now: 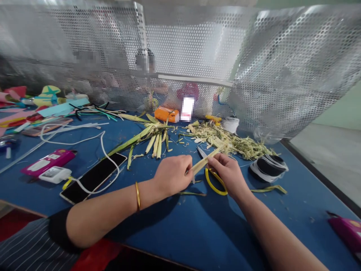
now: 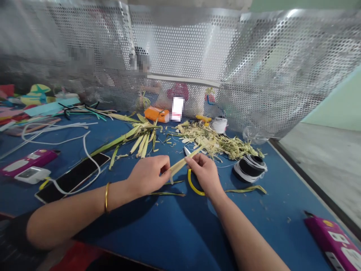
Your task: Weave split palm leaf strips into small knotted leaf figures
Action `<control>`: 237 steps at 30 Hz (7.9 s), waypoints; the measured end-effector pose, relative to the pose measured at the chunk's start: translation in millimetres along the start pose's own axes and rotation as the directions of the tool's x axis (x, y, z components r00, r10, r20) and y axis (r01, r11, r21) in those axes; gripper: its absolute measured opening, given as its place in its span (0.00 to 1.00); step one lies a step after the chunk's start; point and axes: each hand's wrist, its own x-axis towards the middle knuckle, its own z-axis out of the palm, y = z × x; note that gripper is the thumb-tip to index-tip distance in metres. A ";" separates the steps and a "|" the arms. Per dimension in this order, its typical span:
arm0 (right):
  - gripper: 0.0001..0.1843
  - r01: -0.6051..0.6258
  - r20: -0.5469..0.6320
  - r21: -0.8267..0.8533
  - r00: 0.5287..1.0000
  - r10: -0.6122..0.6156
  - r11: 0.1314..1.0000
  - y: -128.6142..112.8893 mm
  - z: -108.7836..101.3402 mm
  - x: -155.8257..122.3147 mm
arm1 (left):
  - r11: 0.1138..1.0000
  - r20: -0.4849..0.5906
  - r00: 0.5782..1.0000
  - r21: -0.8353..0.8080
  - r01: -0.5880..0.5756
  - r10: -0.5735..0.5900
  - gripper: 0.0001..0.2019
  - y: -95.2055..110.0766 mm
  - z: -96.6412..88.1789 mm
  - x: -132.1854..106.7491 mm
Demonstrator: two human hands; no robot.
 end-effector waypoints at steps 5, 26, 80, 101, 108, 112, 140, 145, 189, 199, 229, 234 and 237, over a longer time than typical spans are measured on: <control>0.22 -0.077 -0.008 0.205 0.997 0.080 0.976 -0.6 8.0 -3.2 | 0.976 0.042 0.998 -0.213 0.048 -0.039 0.06 -4.7 4.3 0.3; 0.17 0.144 0.150 -0.065 0.980 -0.133 0.987 -3.3 7.6 -6.0 | 0.427 0.244 0.926 -0.833 0.352 -0.288 0.04 15.7 16.9 49.3; 0.06 0.585 -0.551 -0.010 0.673 -0.493 0.811 -29.8 -1.2 -21.9 | 0.393 0.107 0.824 -0.840 0.375 -0.557 0.08 -32.3 34.7 74.9; 0.14 0.268 -0.511 0.316 0.856 -0.075 0.910 -17.4 -19.0 0.8 | 0.738 -0.358 0.744 -0.623 0.260 -0.565 0.07 -96.1 17.1 96.0; 0.14 0.193 -0.396 0.372 0.918 -0.033 0.908 -14.3 -15.2 -1.7 | 0.733 -0.058 0.989 -0.677 0.063 -0.139 0.05 -25.9 12.6 65.3; 0.13 0.167 -0.311 0.350 0.949 -0.054 0.922 -12.9 -12.0 -3.9 | 0.577 0.296 0.954 -0.788 0.216 0.046 0.03 4.3 19.2 47.9; 0.09 0.273 -0.393 0.600 0.919 -0.021 0.752 -20.8 -49.6 15.8 | 0.791 0.057 0.995 -0.604 0.097 -0.078 0.06 -39.4 37.2 65.8; 0.09 0.456 -0.615 0.437 0.781 -0.113 0.775 -18.0 -59.3 22.7 | 0.757 0.101 0.980 -0.623 0.198 -0.173 0.06 -44.4 36.2 68.8; 0.14 0.174 0.029 -0.447 0.983 -0.180 0.877 5.1 -2.6 -4.3 | 0.968 -0.014 0.988 -0.198 -0.152 0.152 0.09 -11.1 18.9 48.1; 0.14 0.175 0.026 -0.470 0.982 -0.185 0.865 6.3 -10.3 0.9 | 0.881 0.075 0.996 -0.473 -0.012 0.054 0.11 -22.7 23.1 60.4; 0.32 -0.048 0.163 -0.079 0.985 0.061 0.996 -3.7 -9.7 0.1 | 0.686 -0.148 0.894 -0.697 0.209 -0.422 0.08 -54.0 19.2 81.1; 0.29 0.013 0.149 -0.213 0.989 0.020 0.977 3.1 -6.5 -0.7 | 0.647 -0.126 0.902 -0.737 0.194 -0.414 0.10 -47.5 19.4 79.2; 0.29 -0.008 0.149 -0.213 0.988 0.040 0.977 4.5 -3.7 -2.5 | 0.650 -0.121 0.910 -0.737 0.185 -0.397 0.09 -43.9 21.7 77.3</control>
